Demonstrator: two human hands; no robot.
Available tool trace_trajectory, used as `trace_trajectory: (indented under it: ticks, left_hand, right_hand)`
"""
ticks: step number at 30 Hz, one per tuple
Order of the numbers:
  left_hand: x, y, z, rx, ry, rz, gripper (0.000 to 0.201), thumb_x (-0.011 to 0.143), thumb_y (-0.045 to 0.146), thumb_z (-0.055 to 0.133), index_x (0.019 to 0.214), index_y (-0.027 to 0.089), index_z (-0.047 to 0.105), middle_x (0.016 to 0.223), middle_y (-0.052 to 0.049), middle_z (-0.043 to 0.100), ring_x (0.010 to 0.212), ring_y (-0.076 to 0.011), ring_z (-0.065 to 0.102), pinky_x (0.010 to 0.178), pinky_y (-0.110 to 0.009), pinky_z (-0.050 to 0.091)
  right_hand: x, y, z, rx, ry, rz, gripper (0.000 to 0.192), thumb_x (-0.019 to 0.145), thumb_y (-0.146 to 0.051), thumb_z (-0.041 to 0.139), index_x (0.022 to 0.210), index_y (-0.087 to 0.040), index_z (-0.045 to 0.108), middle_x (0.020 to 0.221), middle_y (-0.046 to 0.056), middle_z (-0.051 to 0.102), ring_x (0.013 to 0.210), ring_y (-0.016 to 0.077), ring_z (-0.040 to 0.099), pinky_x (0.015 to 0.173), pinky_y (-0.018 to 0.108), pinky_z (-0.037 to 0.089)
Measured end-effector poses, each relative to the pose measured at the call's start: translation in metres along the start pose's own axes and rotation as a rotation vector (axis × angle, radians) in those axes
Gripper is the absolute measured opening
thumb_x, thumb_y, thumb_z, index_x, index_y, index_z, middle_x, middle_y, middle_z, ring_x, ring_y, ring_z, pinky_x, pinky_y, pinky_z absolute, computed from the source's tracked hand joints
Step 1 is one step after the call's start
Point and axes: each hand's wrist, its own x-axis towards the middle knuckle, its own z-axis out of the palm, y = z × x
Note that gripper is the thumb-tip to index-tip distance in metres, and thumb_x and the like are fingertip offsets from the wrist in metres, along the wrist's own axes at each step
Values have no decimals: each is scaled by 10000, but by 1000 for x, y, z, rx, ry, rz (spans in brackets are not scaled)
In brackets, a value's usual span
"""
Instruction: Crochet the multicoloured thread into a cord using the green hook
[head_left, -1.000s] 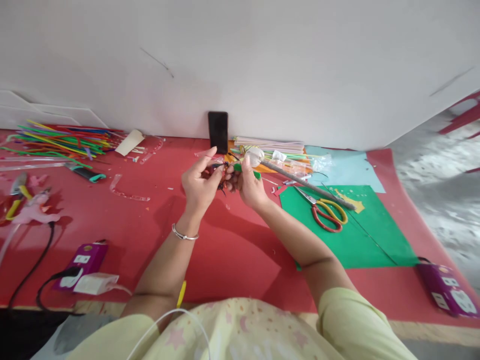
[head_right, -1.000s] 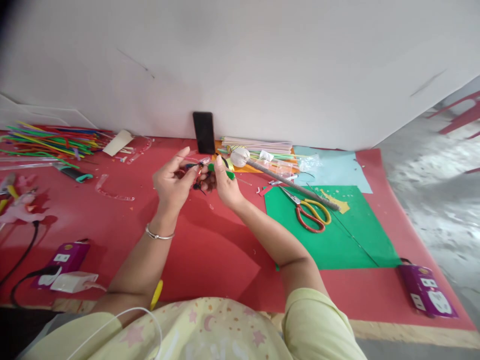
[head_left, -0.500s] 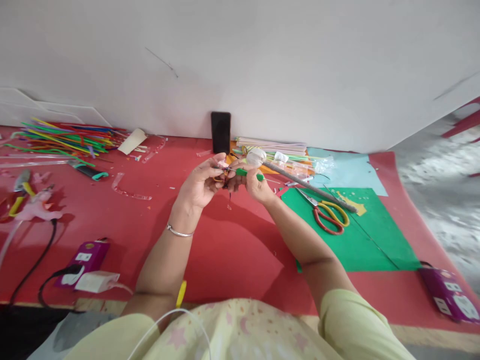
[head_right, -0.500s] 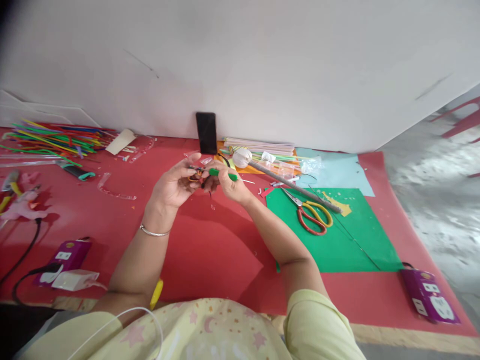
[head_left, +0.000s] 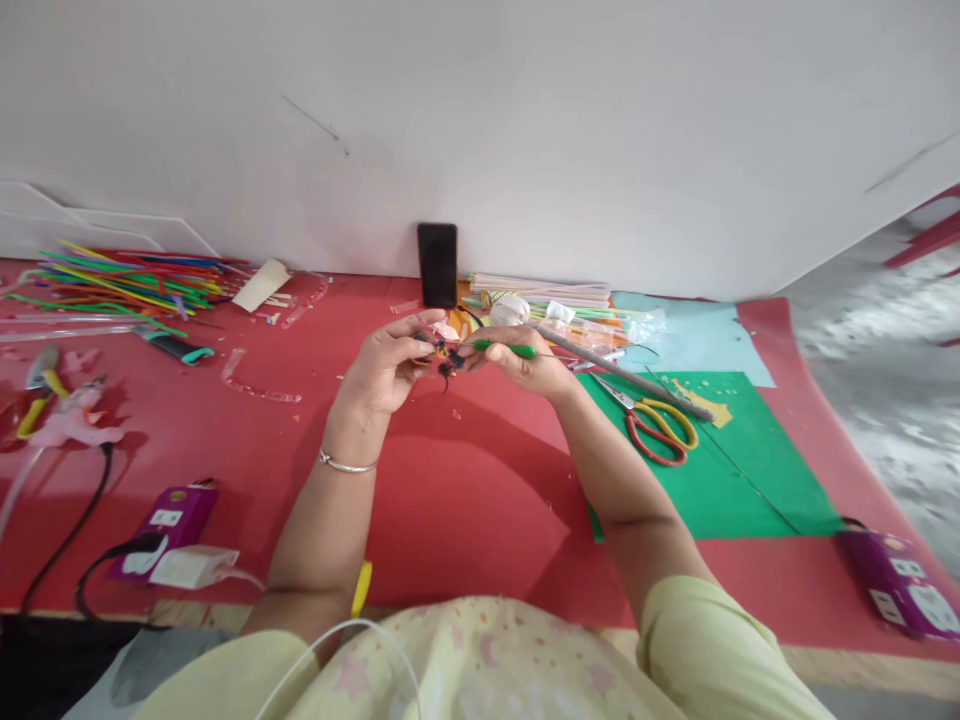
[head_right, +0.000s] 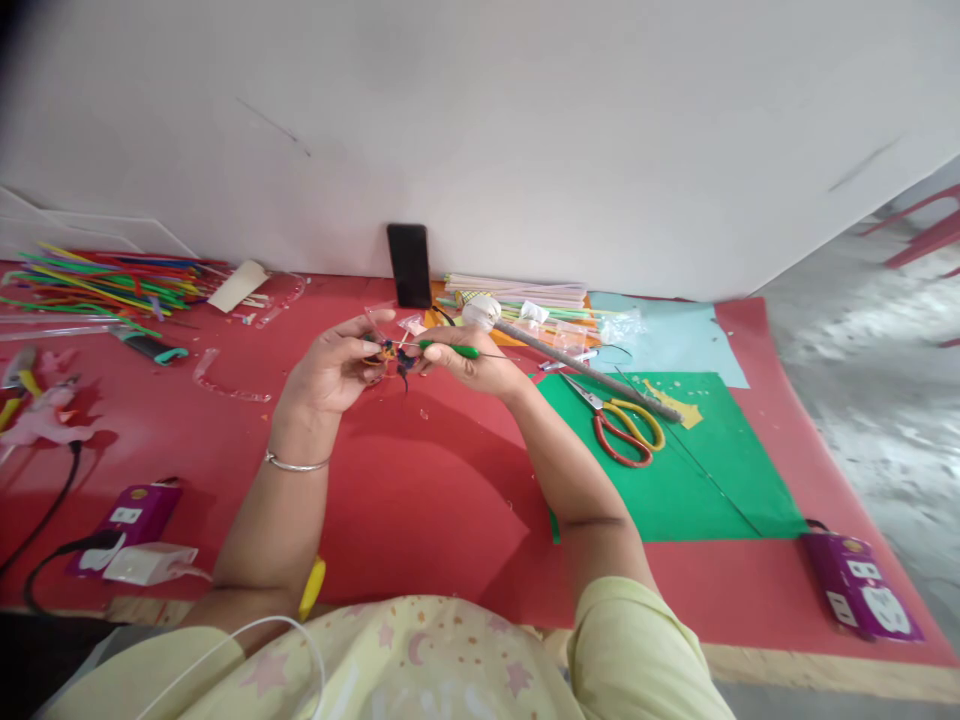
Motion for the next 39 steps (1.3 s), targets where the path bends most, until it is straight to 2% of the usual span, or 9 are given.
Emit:
trace_trajectory:
  ticks: [8, 14, 18, 22, 25, 28, 31, 33, 39]
  left_hand:
    - [-1, 3, 2, -7, 0, -15, 443, 572, 118, 915, 1012, 161, 944, 754, -36, 793, 545, -79, 561, 459, -205, 352]
    - [-5, 0, 6, 52, -10, 38, 402, 599, 139, 917, 998, 172, 949, 740, -17, 763, 563, -81, 585, 494, -207, 416]
    - [-6, -15, 15, 198, 64, 243, 441, 687, 197, 938, 1126, 229, 944, 868, -24, 810, 709, -161, 731, 619, -280, 585]
    - [-1, -32, 14, 674, 324, 603, 455, 802, 183, 874, 1245, 274, 931, 1035, -57, 869, 951, -223, 784, 856, -341, 667]
    - [3, -39, 14, 784, 399, 685, 491, 825, 160, 857, 1301, 268, 912, 1038, -66, 868, 998, -232, 779, 938, -348, 654]
    - [4, -36, 18, 478, 391, 519, 509, 793, 166, 871, 1294, 249, 897, 939, -18, 829, 725, -151, 692, 683, -272, 593]
    - [2, -26, 25, 92, 298, 236, 517, 695, 145, 874, 1207, 212, 901, 787, 37, 733, 496, -59, 477, 447, -202, 339]
    - [0, -17, 29, -50, 265, 113, 506, 648, 105, 866, 1143, 201, 902, 757, 48, 702, 486, -36, 452, 420, -175, 237]
    - [-4, -3, 28, -224, 114, -102, 375, 691, 73, 861, 1048, 182, 896, 666, 65, 615, 442, -10, 328, 404, -158, 182]
  right_hand:
    - [-4, -10, -5, -67, -80, -65, 610, 1046, -750, 742, 1014, -160, 893, 986, 120, 885, 873, 218, 878, 852, 315, 723]
    - [-2, 3, 2, 146, -67, 36, 679, 988, -835, 752, 931, -164, 845, 845, 80, 828, 692, 197, 825, 763, 351, 749]
    - [10, 23, 33, 506, 94, 236, 798, 932, -998, 625, 817, -214, 720, 705, 2, 711, 531, 151, 706, 558, 292, 662]
    - [22, 33, 58, 820, 281, 448, 826, 1008, -1000, 454, 778, -227, 633, 646, -29, 639, 495, 107, 620, 521, 227, 585]
    - [24, 32, 65, 939, 414, 468, 787, 1030, -972, 471, 804, -234, 627, 651, -36, 642, 506, 98, 594, 530, 207, 556]
    - [22, 30, 70, 934, 451, 429, 775, 1018, -972, 508, 804, -237, 630, 653, -33, 640, 508, 106, 571, 523, 219, 539]
    - [21, 32, 73, 817, 463, 332, 792, 1019, -980, 488, 778, -238, 626, 695, -8, 663, 556, 127, 601, 562, 249, 571]
    - [21, 38, 71, 700, 479, 253, 812, 1030, -988, 432, 777, -244, 637, 730, 10, 676, 603, 149, 628, 601, 278, 597]
    - [13, 63, 53, 325, 479, 61, 833, 967, -1044, 468, 840, -264, 728, 742, 31, 626, 675, 199, 642, 599, 333, 556]
